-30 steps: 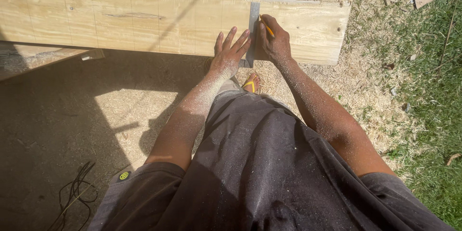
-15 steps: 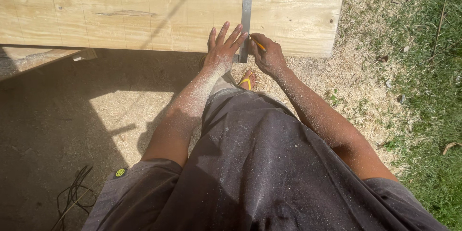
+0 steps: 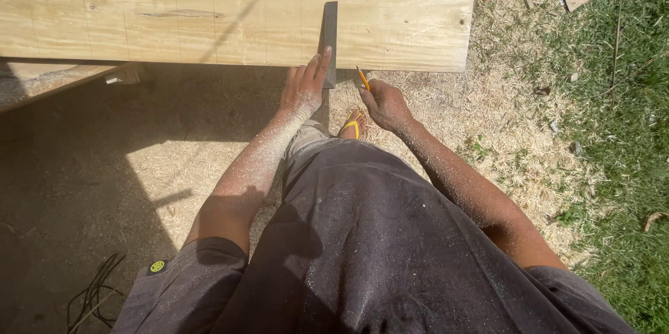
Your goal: The person marks lines on a large plywood sheet using a steel ruler and pencil, repositioning the ruler repeatedly across the surface. They then place a wooden batten along the marked line, hammer it to secure it, and use a circular saw guided along the batten to cut the plywood.
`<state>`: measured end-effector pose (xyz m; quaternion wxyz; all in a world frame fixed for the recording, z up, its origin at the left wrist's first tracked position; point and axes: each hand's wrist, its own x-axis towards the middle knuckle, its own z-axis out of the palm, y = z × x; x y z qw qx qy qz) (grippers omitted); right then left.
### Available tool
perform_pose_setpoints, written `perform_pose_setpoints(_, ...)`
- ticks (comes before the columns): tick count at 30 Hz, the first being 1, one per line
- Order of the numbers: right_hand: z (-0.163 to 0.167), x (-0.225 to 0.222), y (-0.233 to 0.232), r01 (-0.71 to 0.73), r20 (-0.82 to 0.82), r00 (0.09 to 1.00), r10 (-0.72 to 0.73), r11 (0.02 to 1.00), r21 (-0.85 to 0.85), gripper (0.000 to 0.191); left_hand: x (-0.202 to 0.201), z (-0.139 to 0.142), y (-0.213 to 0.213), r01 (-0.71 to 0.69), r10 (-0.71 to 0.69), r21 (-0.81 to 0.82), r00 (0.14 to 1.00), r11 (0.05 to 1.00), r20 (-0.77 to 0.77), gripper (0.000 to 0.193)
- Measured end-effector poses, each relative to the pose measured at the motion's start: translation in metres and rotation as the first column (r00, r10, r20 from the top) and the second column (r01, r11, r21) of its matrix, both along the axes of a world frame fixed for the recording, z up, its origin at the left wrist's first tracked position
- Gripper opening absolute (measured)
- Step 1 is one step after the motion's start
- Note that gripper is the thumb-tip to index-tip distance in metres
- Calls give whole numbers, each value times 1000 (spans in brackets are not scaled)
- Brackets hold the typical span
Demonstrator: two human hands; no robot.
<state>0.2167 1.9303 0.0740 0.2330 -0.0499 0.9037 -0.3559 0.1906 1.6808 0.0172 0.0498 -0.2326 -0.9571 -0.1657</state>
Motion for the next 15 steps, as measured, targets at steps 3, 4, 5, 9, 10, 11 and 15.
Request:
perform_pose_setpoints(3, 1, 6, -30, -69, -41, 997, 70, 997, 19, 34, 46, 6, -40, -156, 156, -18, 988, 988, -5, 91)
perform_pose_setpoints(4, 1, 10, -48, -111, -26, 993, 112, 993, 31, 33, 62, 9, -57, -210, 210, -5, 978, 978, -8, 93)
perform_pose_setpoints(5, 2, 13, -66, -161, -12, 987, 161, 986, 44, 33, 79, 12, -72, -270, 270, 10, 963, 963, -11, 96)
perform_pose_setpoints(9, 11, 41, -164, -317, -17, 948, 317, 947, -59, 35, 159, 26, -146, -508, 507, -11, 857, 861, 88, 97)
perform_pose_setpoints(10, 14, 52, -196, -356, 4, 934, 357, 933, -47, 37, 184, 29, -161, -563, 559, 18, 823, 826, 101, 97)
perform_pose_setpoints(11, 14, 65, -233, -397, 28, 917, 398, 917, -34, 39, 209, 32, -179, -617, 609, 45, 784, 786, 116, 98)
perform_pose_setpoints(15, 14, 139, -373, -528, 112, 809, 577, 797, -292, 41, 319, 38, -257, -777, 761, 113, 629, 619, 157, 94)
